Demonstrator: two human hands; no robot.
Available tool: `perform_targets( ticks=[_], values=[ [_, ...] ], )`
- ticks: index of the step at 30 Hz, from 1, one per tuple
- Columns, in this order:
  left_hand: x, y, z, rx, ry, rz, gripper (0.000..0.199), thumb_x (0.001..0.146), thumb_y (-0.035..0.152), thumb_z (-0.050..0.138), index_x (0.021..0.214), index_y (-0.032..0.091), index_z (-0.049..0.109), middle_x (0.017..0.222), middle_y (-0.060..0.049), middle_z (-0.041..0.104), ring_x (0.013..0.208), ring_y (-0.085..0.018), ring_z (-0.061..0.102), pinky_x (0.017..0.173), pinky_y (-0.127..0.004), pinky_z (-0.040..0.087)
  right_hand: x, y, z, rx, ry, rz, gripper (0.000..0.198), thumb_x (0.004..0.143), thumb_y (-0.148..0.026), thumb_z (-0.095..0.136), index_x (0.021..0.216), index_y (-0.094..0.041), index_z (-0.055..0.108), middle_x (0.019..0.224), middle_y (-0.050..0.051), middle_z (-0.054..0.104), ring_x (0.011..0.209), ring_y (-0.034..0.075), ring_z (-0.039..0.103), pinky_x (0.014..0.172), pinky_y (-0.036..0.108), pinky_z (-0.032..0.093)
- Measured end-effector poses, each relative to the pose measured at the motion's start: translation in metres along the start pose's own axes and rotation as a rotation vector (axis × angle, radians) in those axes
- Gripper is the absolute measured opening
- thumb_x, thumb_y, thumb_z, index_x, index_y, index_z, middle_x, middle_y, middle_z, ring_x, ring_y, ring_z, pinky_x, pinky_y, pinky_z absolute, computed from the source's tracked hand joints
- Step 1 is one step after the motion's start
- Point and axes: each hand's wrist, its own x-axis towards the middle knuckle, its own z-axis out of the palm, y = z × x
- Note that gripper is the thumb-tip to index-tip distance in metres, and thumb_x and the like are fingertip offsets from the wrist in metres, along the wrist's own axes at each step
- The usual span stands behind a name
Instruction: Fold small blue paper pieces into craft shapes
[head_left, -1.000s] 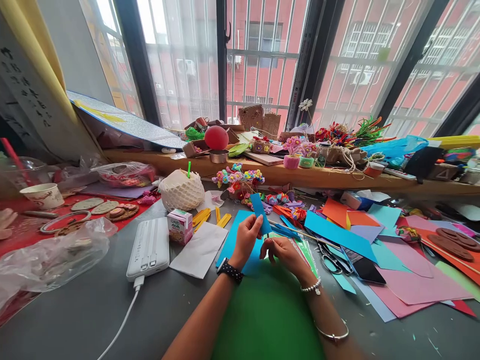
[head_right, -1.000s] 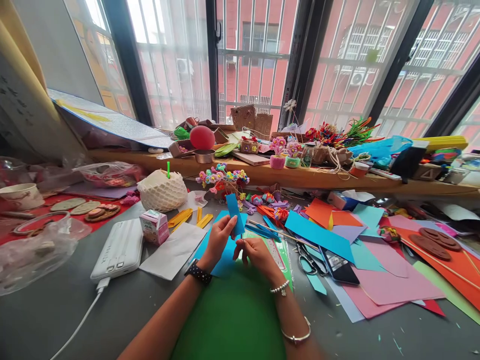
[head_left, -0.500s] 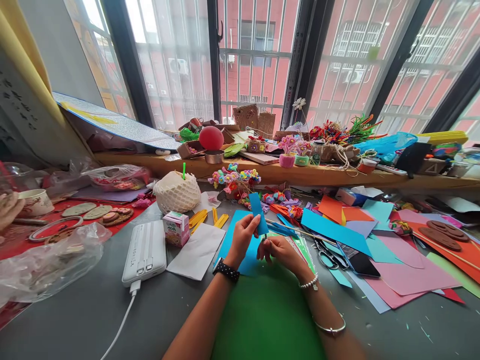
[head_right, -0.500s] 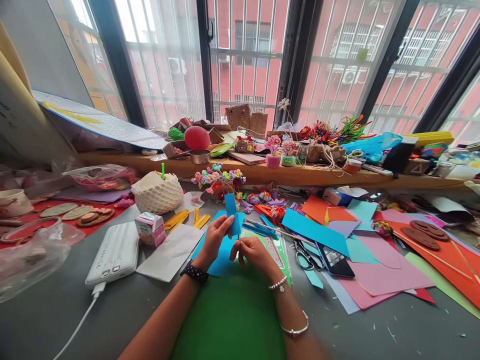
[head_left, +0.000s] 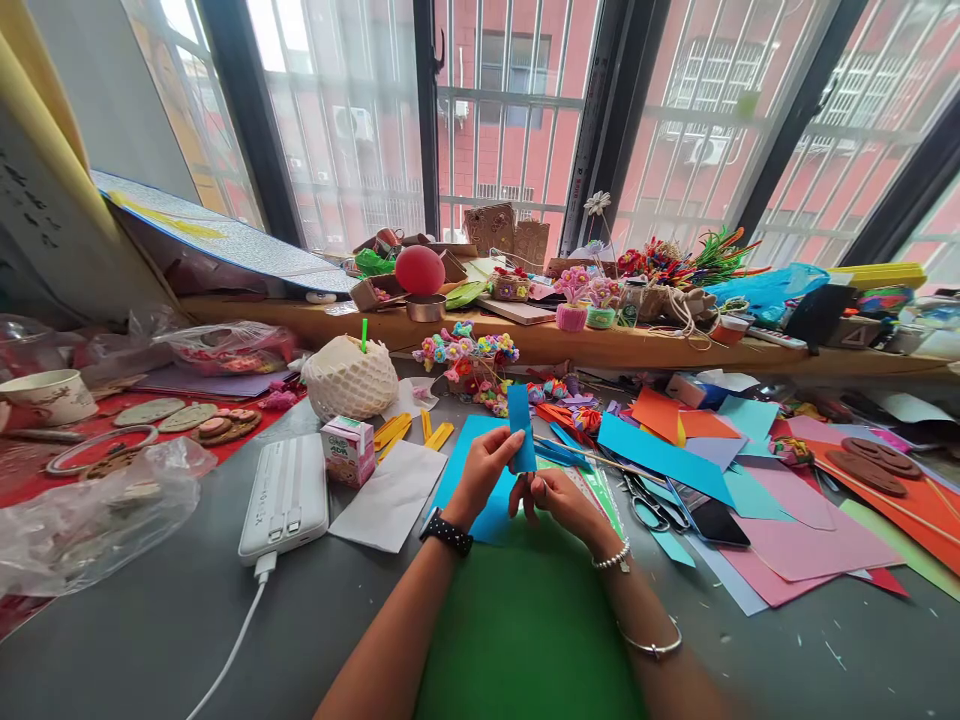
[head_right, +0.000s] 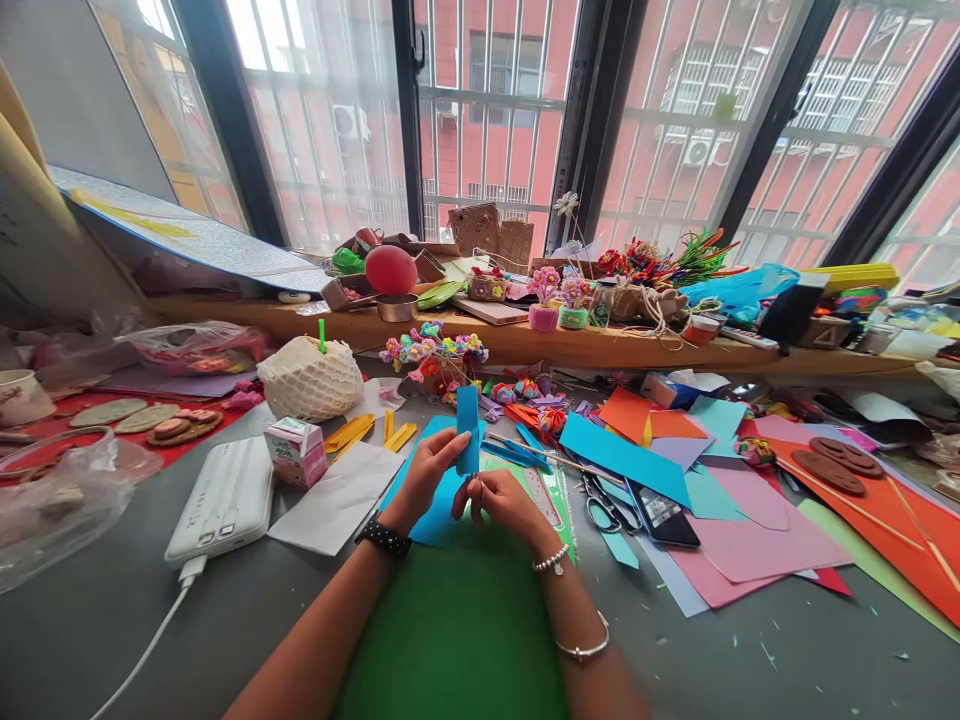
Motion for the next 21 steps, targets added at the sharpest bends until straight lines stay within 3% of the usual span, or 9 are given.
perform_targets(
  ticks=[21],
  values=[
    [-0.0005,-0.0022,-0.0030,-0.004,-0.027,-0.002,0.029,0.071,0.037,0.048,0.055,0.016,0.036,0.053,0.005,0.031,0.049,-0.006,0.030,0.046,-0.019,0.027,0.0043,0.0019,0.0049,0.108,0.092,-0.027,0.064,0.074,-0.061,0.025,0.056,-0.012,0.061,0.047,0.001,0.053,0.039,0.009,0.046,0.050,0.022,0.036]
  ],
)
